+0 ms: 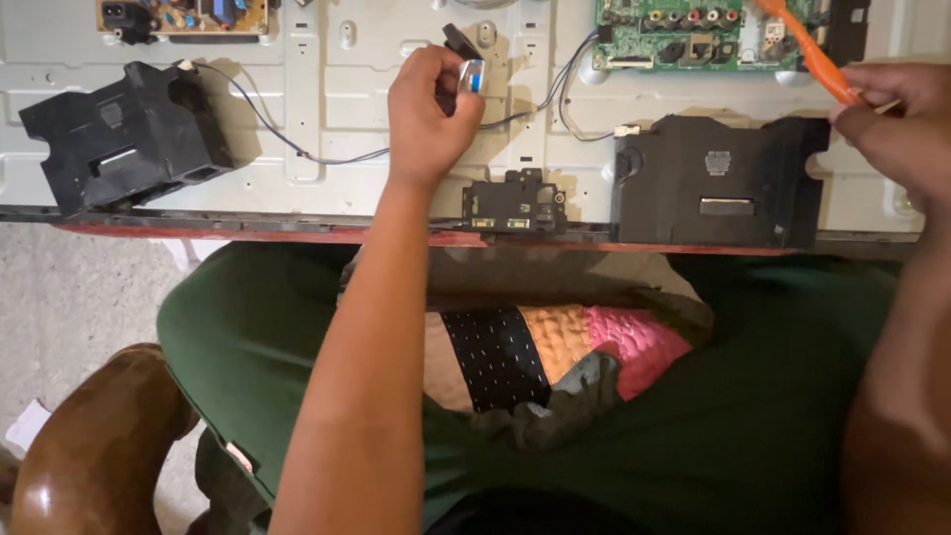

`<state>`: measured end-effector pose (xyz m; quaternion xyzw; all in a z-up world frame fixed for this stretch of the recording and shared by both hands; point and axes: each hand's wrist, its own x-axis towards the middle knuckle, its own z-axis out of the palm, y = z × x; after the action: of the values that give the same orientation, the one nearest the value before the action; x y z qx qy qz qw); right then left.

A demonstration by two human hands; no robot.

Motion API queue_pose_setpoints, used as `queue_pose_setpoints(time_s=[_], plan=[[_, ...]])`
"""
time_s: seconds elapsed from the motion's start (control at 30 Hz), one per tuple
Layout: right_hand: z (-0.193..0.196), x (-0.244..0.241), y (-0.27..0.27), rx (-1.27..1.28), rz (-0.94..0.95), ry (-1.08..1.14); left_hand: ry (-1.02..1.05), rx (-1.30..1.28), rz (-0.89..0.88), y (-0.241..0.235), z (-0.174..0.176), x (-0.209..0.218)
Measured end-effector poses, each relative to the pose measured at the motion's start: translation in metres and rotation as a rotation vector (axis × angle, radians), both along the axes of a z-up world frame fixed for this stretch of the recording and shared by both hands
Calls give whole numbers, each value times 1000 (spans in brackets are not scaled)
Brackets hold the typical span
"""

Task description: The person uses an orange plastic pry tool and a green screwdriver to manipulate wires and components inside an open television chassis. They disconnect and reconnect ribbon cables and connectors on the mainboard and power supply while seated.

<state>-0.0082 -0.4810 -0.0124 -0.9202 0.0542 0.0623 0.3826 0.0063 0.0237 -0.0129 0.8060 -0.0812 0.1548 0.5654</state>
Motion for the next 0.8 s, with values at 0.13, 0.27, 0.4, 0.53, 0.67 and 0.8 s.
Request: queue_pose_setpoints(time_s=[0.13, 0.27, 0.4, 0.53, 0.67, 0.8], plan=[[2, 1, 7, 57, -7, -52, 97, -141, -97, 7, 3, 0], [4, 1, 11, 44, 6, -79, 111, -124, -95, 7, 4, -1], [-2, -2, 9, 40, -19, -88, 27, -85, -112, 8, 3, -1], [-6, -2, 3, 54, 9, -123, 22, -13, -52, 9, 1, 2], [-6, -3, -4, 37, 39, -61, 7, 121, 31, 6, -2, 2], [-5, -1, 0, 64, 36, -104, -123, 230, 32, 7, 1, 2]])
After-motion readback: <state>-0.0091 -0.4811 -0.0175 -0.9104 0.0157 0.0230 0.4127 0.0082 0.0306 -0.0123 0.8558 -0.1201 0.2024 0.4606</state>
